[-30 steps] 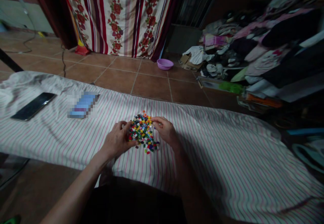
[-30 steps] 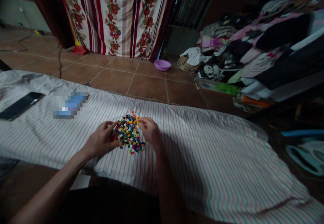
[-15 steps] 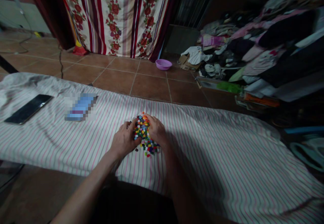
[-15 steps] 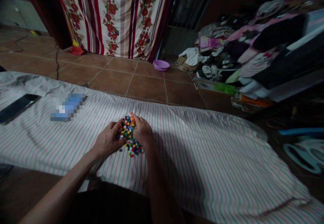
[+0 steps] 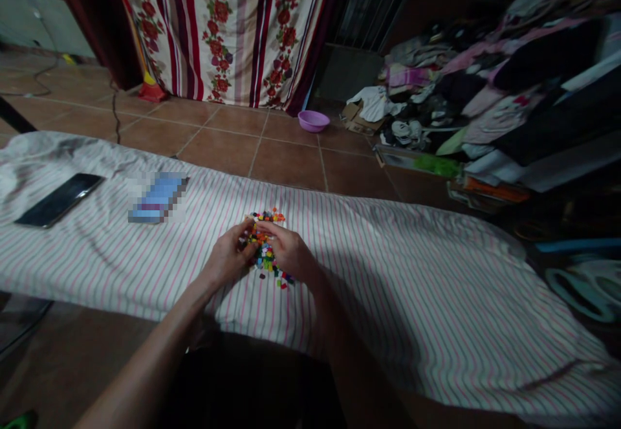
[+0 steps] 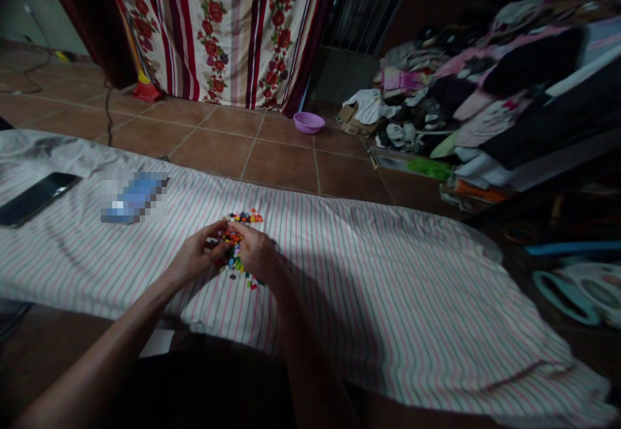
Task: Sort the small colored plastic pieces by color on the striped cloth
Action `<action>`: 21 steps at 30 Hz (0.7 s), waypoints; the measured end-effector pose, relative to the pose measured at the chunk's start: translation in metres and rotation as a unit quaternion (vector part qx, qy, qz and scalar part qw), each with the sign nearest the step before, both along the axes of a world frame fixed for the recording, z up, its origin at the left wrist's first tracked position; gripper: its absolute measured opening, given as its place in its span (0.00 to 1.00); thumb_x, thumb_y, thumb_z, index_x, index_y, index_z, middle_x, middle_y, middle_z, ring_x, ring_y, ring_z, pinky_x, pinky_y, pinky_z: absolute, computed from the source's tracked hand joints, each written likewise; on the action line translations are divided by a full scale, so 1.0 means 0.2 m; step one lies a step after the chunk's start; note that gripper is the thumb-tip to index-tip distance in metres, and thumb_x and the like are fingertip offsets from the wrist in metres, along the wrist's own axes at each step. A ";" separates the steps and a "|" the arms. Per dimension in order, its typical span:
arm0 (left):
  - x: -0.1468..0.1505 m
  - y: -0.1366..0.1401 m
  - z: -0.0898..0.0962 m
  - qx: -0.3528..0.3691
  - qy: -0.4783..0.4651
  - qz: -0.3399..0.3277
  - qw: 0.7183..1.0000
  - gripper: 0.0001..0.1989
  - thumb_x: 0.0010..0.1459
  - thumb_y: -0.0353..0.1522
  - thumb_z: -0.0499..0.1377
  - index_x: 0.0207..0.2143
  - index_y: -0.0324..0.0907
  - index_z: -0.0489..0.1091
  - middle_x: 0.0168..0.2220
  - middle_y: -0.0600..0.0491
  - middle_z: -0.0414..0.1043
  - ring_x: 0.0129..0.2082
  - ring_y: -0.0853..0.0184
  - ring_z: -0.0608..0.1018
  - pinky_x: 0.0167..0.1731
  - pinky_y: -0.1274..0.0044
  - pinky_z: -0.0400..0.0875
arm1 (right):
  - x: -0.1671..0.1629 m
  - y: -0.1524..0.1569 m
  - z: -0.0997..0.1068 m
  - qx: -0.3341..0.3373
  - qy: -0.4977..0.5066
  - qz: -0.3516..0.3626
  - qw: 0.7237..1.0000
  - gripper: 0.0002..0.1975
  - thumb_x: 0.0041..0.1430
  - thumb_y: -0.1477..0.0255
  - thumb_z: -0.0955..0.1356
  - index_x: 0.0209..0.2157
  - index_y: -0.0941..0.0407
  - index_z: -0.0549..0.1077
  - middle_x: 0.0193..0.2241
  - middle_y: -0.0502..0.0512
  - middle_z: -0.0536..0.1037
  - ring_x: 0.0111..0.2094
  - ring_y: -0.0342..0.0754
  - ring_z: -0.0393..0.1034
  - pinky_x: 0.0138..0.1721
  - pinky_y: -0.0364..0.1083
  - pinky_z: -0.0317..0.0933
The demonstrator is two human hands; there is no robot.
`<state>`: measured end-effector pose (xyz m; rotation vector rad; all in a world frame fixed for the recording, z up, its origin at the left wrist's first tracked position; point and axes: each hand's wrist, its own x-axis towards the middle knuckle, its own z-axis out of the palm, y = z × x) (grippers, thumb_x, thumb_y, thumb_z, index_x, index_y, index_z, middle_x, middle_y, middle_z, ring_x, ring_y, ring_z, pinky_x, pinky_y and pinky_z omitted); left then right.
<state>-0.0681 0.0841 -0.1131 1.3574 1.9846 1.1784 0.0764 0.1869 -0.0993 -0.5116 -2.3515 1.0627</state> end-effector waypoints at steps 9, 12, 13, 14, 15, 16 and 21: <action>0.02 -0.12 0.07 -0.006 0.207 -0.051 0.977 0.20 0.55 0.35 0.59 0.51 0.43 0.71 0.54 0.47 0.70 0.52 0.60 0.72 0.54 0.64 0.68 | 0.35 0.01 0.05 0.080 -0.178 -0.110 0.975 0.11 0.50 0.77 0.70 0.38 0.56 0.75 0.33 0.51 0.75 0.31 0.44 0.69 0.37 0.44 0.64; 0.04 -0.17 0.03 -0.035 0.196 -0.055 0.978 0.30 0.51 0.38 0.63 0.56 0.41 0.65 0.52 0.43 0.67 0.49 0.59 0.74 0.49 0.66 0.72 | 0.42 -0.03 0.01 0.073 -0.227 -0.111 0.965 0.16 0.48 0.76 0.72 0.42 0.56 0.73 0.35 0.52 0.75 0.32 0.45 0.69 0.37 0.43 0.63; 0.04 -0.18 0.01 -0.042 0.193 -0.052 0.979 0.33 0.50 0.39 0.64 0.59 0.40 0.63 0.51 0.42 0.66 0.47 0.60 0.75 0.47 0.66 0.73 | 0.43 -0.04 -0.01 0.075 -0.234 -0.112 0.963 0.18 0.48 0.76 0.72 0.44 0.57 0.73 0.36 0.53 0.75 0.33 0.46 0.69 0.38 0.44 0.63; 0.05 -0.19 0.00 -0.046 0.194 -0.049 0.979 0.36 0.50 0.39 0.64 0.60 0.40 0.60 0.51 0.42 0.65 0.46 0.60 0.75 0.45 0.66 0.74 | 0.43 -0.04 -0.03 0.079 -0.238 -0.115 0.961 0.20 0.48 0.76 0.72 0.46 0.57 0.72 0.37 0.54 0.75 0.35 0.47 0.70 0.39 0.45 0.64; 0.06 -0.19 -0.02 -0.046 0.197 -0.046 0.978 0.37 0.51 0.39 0.64 0.61 0.41 0.58 0.51 0.42 0.64 0.45 0.61 0.75 0.45 0.66 0.74 | 0.42 -0.05 -0.04 0.085 -0.239 -0.118 0.960 0.22 0.48 0.77 0.72 0.48 0.58 0.72 0.39 0.56 0.76 0.36 0.48 0.70 0.41 0.45 0.64; 0.07 -0.19 -0.03 -0.044 0.203 -0.044 0.977 0.37 0.51 0.39 0.64 0.62 0.42 0.57 0.51 0.42 0.64 0.44 0.61 0.75 0.45 0.65 0.74 | 0.41 -0.06 -0.05 0.091 -0.237 -0.120 0.960 0.24 0.48 0.77 0.71 0.49 0.58 0.71 0.40 0.57 0.75 0.38 0.49 0.71 0.42 0.46 0.65; 0.08 -0.16 -0.05 -0.024 0.209 -0.032 0.977 0.34 0.53 0.33 0.61 0.62 0.43 0.56 0.50 0.43 0.64 0.44 0.62 0.75 0.46 0.65 0.73 | 0.28 -0.07 -0.09 0.072 -0.210 -0.138 0.965 0.28 0.49 0.78 0.70 0.54 0.59 0.69 0.42 0.60 0.74 0.38 0.50 0.71 0.42 0.47 0.68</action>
